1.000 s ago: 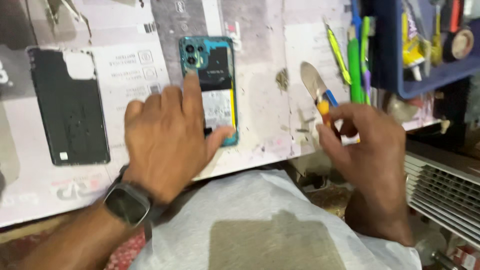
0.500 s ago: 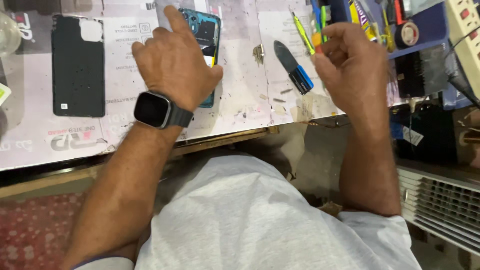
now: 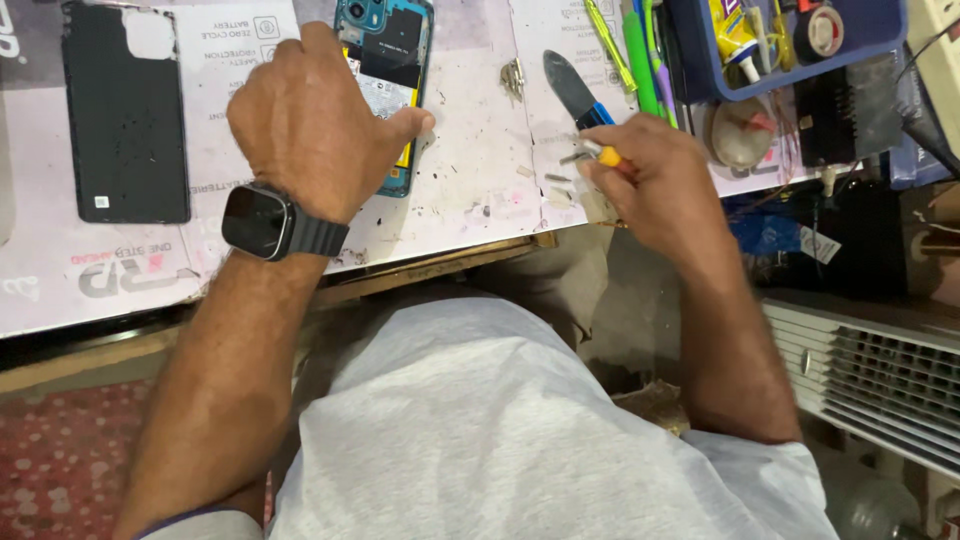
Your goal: The person disassembles a smartphone using a screwdriver and tweezers, removes the back cover, and manipulates internal components. They then reassemble the device and connect a charging cable to test functionality.
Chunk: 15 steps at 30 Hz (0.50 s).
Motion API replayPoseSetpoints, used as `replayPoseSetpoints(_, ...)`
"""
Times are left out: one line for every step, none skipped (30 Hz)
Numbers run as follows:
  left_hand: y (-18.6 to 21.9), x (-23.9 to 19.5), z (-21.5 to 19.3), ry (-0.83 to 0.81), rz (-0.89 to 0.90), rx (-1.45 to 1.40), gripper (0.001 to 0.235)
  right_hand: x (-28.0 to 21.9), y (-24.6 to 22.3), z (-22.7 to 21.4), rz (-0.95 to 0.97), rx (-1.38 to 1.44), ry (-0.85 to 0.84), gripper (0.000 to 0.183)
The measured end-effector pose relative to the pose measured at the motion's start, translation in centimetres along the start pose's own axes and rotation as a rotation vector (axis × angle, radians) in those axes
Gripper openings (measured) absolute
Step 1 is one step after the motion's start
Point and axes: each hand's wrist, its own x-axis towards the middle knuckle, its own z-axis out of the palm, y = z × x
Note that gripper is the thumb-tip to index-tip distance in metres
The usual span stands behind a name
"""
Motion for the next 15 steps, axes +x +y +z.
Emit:
replayPoseSetpoints(-0.1, -0.1, 0.1, -0.005, 0.004, -0.002, 0.080, 0.3, -0.1, 0.3, -0.041, -0.028, -0.009, 0.022)
replayPoseSetpoints(-0.2, -0.2, 0.2, -0.010, 0.008, -0.004, 0.081, 0.6, -0.2, 0.7, -0.082, -0.056, -0.017, 0.020)
replayPoseSetpoints(-0.4, -0.3, 0.3, -0.016, 0.009, -0.005, 0.081, 1.0, -0.3, 1.1, -0.080, -0.151, -0.034, 0.015)
replayPoseSetpoints(-0.5, -0.4, 0.4, 0.000, 0.015, -0.002, 0.081, 1.4, -0.5, 1.6, -0.079, -0.247, -0.051, 0.010)
replayPoseSetpoints(-0.5, -0.4, 0.5, 0.019, 0.024, -0.001, 0.081, 1.6, -0.7, 1.7, -0.077, -0.345, -0.065, 0.005)
replayPoseSetpoints(-0.5, -0.5, 0.4, 0.037, 0.034, 0.000, 0.081, 1.8, -0.8, 1.7, -0.073, -0.347, -0.087, 0.009)
replayPoseSetpoints(-0.4, -0.3, 0.4, 0.036, 0.033, -0.008, 0.082, 2.0, -0.9, 1.6, -0.070, -0.352, -0.106, 0.013)
replayPoseSetpoints(-0.4, -0.3, 0.4, 0.035, 0.031, -0.017, 0.082, 2.1, -1.1, 1.3, -0.068, -0.357, -0.125, 0.017)
replayPoseSetpoints(-0.4, -0.3, 0.3, 0.031, 0.026, -0.025, 0.082, 2.1, -1.2, 1.1, -0.073, -0.276, -0.140, 0.017)
replayPoseSetpoints(-0.3, -0.4, 0.3, 0.018, 0.017, -0.033, 0.083, 1.9, -1.3, 0.8, -0.077, -0.194, -0.154, 0.017)
replayPoseSetpoints(-0.3, -0.3, 0.4, 0.010, 0.002, -0.037, 0.083, 2.0, -1.4, 0.6, -0.088, -0.110, -0.168, 0.016)
replayPoseSetpoints(-0.3, -0.3, 0.4, 0.002, -0.012, -0.041, 0.084, 1.8, -1.7, 0.7, -0.095, -0.144, -0.156, 0.016)
replayPoseSetpoints(-0.4, -0.4, 0.4, 0.002, -0.013, -0.043, 0.083, 1.3, -2.0, 1.0, -0.100, -0.174, -0.146, 0.016)
replayPoseSetpoints(-0.5, -0.5, 0.5, 0.002, -0.014, -0.044, 0.083, 0.9, -2.3, 1.3, -0.105, -0.204, -0.135, 0.016)
replayPoseSetpoints(-0.5, -0.3, 0.5, 0.005, -0.005, -0.048, 0.082, 0.5, -2.5, 1.6, -0.051, -0.253, -0.165, 0.016)
